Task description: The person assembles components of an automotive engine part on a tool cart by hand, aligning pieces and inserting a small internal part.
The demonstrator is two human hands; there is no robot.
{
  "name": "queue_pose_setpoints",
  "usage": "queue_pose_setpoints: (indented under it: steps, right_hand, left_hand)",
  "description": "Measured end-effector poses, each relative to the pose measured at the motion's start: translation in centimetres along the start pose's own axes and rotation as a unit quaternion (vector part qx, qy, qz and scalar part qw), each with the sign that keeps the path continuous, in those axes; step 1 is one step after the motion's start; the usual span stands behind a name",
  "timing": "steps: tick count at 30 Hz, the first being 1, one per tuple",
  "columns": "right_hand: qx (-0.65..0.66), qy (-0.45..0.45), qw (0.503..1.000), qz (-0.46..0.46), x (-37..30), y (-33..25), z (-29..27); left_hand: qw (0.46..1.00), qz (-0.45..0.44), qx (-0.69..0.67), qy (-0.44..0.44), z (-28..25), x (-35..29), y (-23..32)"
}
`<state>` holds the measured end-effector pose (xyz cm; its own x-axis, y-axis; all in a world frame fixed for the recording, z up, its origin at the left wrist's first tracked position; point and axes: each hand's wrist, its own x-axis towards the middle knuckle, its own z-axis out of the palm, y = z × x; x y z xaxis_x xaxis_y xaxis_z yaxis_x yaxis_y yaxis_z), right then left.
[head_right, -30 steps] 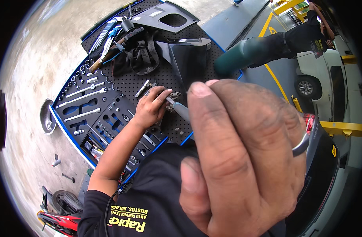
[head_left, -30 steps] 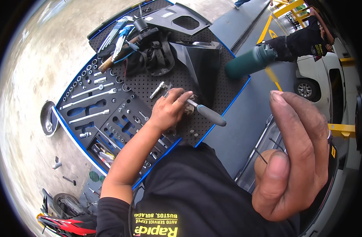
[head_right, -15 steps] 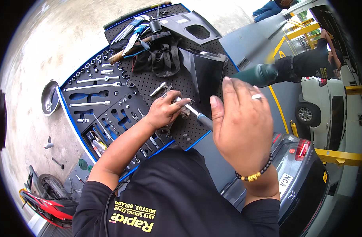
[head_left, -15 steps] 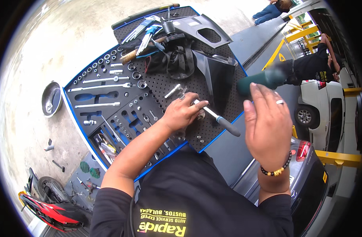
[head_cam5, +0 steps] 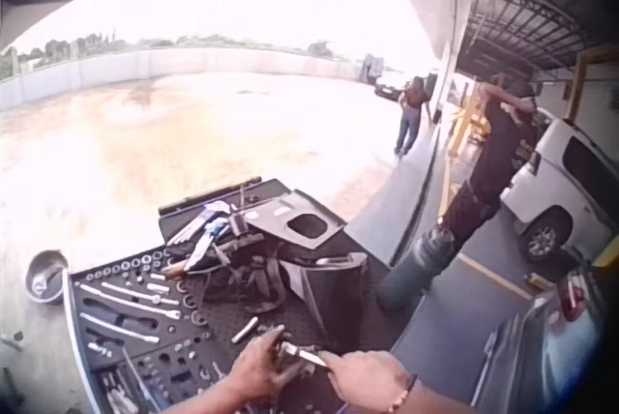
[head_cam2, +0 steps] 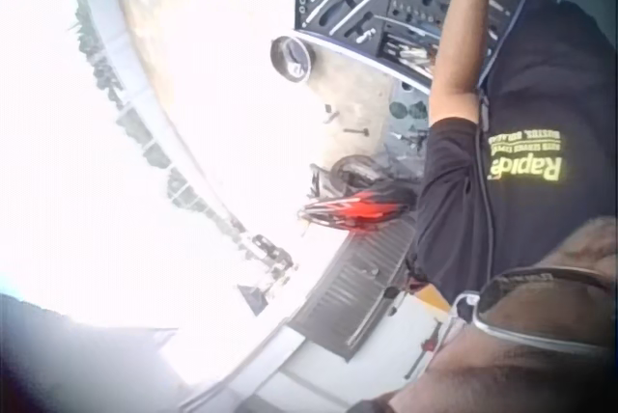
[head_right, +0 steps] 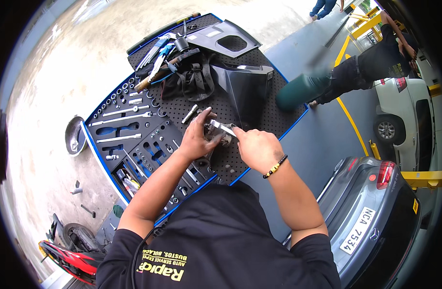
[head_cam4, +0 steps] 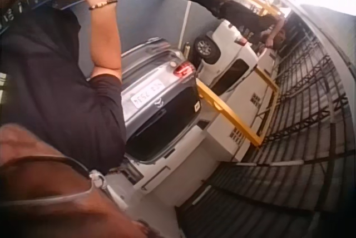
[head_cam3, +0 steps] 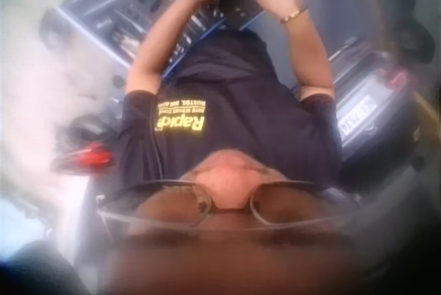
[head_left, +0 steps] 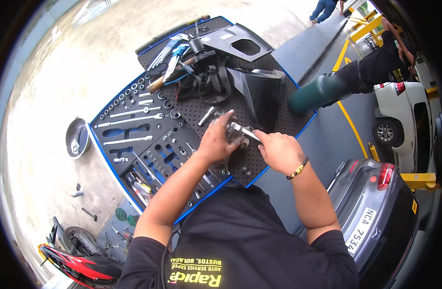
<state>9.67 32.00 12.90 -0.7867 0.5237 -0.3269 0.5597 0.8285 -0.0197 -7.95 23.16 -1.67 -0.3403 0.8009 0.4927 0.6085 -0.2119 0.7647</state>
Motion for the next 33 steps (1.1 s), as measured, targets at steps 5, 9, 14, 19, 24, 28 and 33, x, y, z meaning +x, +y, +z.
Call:
queue_pose_setpoints:
  steps: [5, 9, 14, 19, 24, 28, 33]
  right_hand:
    - [0.047, 0.078, 0.995, -0.044, 1.0, 1.9, 3.4]
    - [0.103, 0.084, 0.989, -0.059, 1.7, 3.3, 5.7]
    - [0.23, 0.155, 0.961, -0.006, 0.2, 3.6, 4.3]
    - [0.408, 0.223, 0.884, -0.04, -1.7, 4.9, 3.9]
    - [0.451, 0.182, 0.872, -0.062, -4.0, 5.2, 4.1]
    - [0.431, 0.26, 0.863, -0.031, -6.8, 4.3, 3.1]
    - [0.375, 0.346, 0.858, -0.06, -9.1, 4.5, 2.2]
  left_hand:
    - [0.997, -0.072, 0.016, -0.003, 0.3, -0.6, -0.8]
    - [0.998, -0.052, 0.027, -0.033, 0.2, -0.4, -0.6]
    - [0.988, -0.112, 0.101, -0.012, -0.1, -1.8, 0.4]
    - [0.957, -0.206, 0.176, -0.108, -0.7, -0.8, 3.4]
    - [0.93, -0.278, 0.191, -0.144, -0.8, -0.1, 3.9]
    - [0.988, -0.083, 0.13, -0.016, -1.5, -1.7, 5.6]
    - [0.984, 0.095, 0.145, 0.027, -2.7, -1.7, 8.3]
